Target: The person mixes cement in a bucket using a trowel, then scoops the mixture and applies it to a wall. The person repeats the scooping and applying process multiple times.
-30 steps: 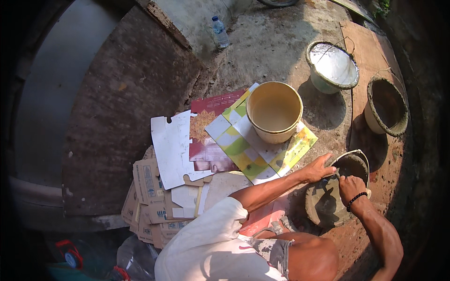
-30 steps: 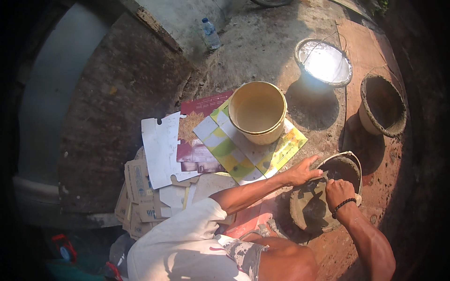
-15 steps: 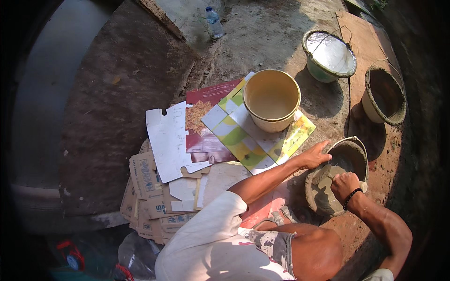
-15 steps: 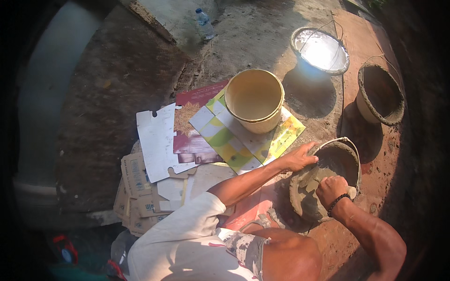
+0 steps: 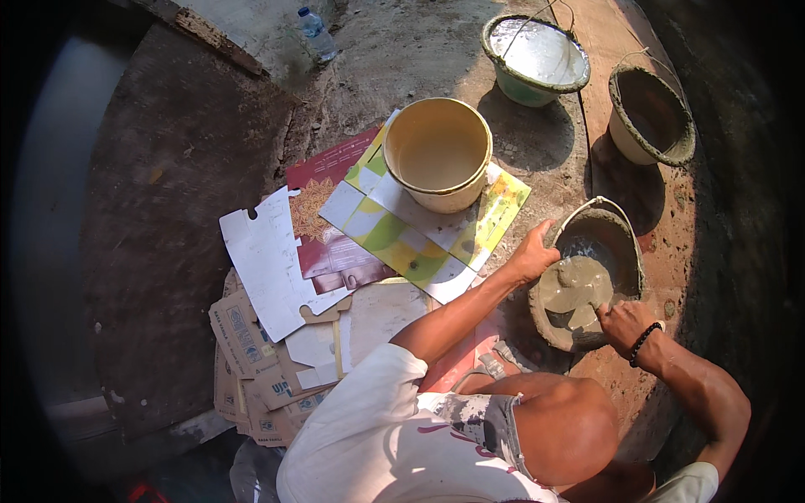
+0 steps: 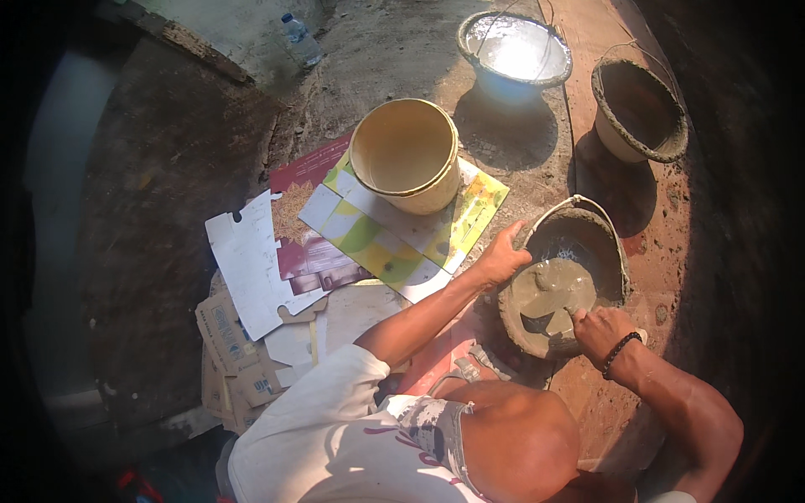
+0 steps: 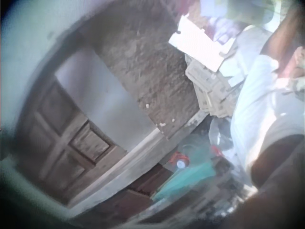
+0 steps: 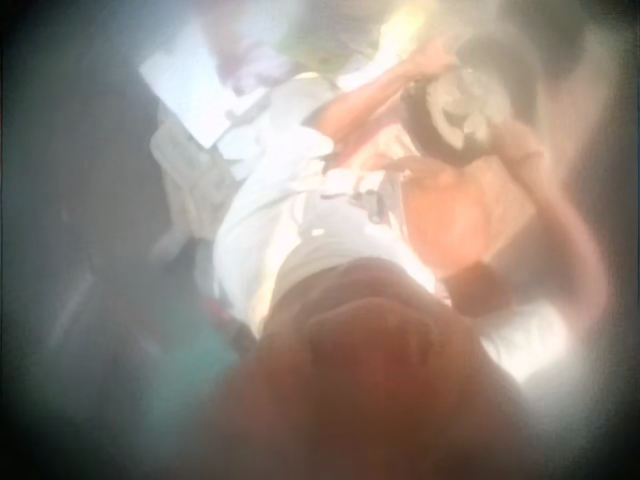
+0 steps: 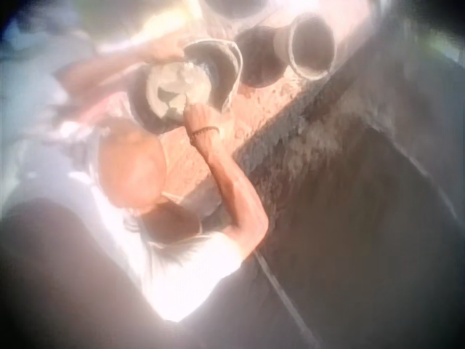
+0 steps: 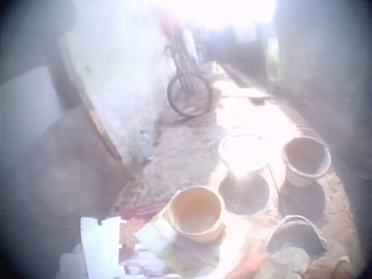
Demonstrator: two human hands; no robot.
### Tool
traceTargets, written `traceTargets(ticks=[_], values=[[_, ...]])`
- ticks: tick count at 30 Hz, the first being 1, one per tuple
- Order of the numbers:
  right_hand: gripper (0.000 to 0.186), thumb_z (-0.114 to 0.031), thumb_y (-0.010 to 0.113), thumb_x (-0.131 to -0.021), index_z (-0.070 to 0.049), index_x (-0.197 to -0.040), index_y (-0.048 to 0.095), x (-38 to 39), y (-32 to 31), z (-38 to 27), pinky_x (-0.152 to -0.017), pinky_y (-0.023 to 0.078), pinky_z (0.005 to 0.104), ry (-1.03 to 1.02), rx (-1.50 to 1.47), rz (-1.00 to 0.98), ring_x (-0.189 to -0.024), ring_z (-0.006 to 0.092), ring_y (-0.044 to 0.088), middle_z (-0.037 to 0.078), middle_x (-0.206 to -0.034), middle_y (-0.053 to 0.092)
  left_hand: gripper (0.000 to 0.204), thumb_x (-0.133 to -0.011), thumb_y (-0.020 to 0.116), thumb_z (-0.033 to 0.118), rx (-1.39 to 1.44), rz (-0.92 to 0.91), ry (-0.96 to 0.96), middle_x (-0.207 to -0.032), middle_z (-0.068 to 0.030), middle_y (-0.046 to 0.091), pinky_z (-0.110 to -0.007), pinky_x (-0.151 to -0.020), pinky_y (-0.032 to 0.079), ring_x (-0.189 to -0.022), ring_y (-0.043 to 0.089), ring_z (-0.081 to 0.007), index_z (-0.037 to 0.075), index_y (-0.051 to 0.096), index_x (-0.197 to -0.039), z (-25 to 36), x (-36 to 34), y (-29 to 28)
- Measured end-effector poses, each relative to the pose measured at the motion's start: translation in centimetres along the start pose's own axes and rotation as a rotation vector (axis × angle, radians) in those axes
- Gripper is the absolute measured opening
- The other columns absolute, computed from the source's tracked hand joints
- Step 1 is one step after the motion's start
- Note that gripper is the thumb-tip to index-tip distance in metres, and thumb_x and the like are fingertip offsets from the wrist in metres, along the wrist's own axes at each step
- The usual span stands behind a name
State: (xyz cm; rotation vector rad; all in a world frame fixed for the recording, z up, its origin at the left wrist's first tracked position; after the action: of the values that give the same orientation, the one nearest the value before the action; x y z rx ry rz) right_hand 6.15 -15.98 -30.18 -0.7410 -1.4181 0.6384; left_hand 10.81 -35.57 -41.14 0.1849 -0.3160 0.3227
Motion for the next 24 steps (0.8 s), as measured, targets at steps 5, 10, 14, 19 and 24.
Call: traceTargets(ticks=[5, 10, 14, 19, 24], values=[[0.020, -0.008, 0.055, -0.083, 0.002, -0.100, 0.056, 2.6, -4.4, 3.1, -0.065, 0.054, 0.0396, 0.293, 0.073, 0.304, -0.074, 0.0338, 0.067, 0.019, -0.080, 0.065, 0.068, -0.071, 0.056, 0.002, 0.029, 0.028, 0.029, -0.122, -0.0204, 0.057, -0.028, -0.090, 0.045, -0.105, 0.056, -0.0192, -0.011, 0.041, -0.135, -0.2, 0.8, 0.4], [0.018, -0.007, 0.053, -0.084, 0.003, -0.098, 0.057, -1.1, -1.1, 4.0, -0.067, 0.055, 0.0402, 0.408, -0.069, 0.153, -0.075, 0.0346, 0.068, 0.021, -0.078, 0.066, 0.064, -0.070, 0.055, 0.002, -0.015, 0.062, 0.123, -0.121, -0.0266, 0.057, -0.031, -0.097, 0.042, -0.112, 0.056, -0.0258, -0.014, 0.043, -0.131, -0.3, 2.3, 0.9], [0.018, -0.009, 0.053, -0.084, 0.003, -0.096, 0.058, -2.1, 3.8, 4.3, -0.069, 0.055, 0.0439, 0.420, -0.293, 0.061, -0.077, 0.0371, 0.068, 0.025, -0.077, 0.066, 0.060, -0.071, 0.055, 0.002, -0.159, 0.192, 0.213, -0.118, -0.0268, 0.058, -0.033, -0.099, 0.041, -0.111, 0.056, -0.0279, -0.013, 0.044, -0.128, -0.5, 3.5, 1.8], [0.022, -0.013, 0.058, -0.081, 0.003, -0.097, 0.059, -2.5, 2.7, 4.4, -0.070, 0.054, 0.0476, 0.379, -0.472, -0.042, -0.079, 0.0407, 0.067, 0.026, -0.079, 0.066, 0.059, -0.071, 0.051, -0.005, 0.007, 0.162, 0.151, -0.108, -0.0168, 0.061, -0.029, -0.091, 0.045, -0.098, 0.057, -0.0197, -0.009, 0.045, -0.129, -0.7, 4.6, 1.0], [0.019, -0.009, 0.056, -0.079, 0.002, -0.095, 0.060, -0.7, 6.3, 5.2, -0.065, 0.054, 0.0480, 0.302, -0.552, -0.058, -0.073, 0.0406, 0.067, 0.025, -0.075, 0.066, 0.056, -0.070, 0.050, -0.006, 0.051, 0.129, 0.110, -0.099, -0.0141, 0.062, -0.030, -0.081, 0.048, -0.087, 0.059, -0.0176, -0.009, 0.047, -0.126, -1.1, 4.2, 2.9]])
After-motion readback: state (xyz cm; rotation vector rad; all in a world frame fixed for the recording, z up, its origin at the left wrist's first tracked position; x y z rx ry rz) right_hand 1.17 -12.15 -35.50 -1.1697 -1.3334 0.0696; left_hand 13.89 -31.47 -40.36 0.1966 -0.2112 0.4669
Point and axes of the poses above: each hand's wrist, its own x-axis away from the middle knuckle, its own y-axis out of the palm, z = x × y, the point moved 4 cm from there along -x, towards the middle knuckle
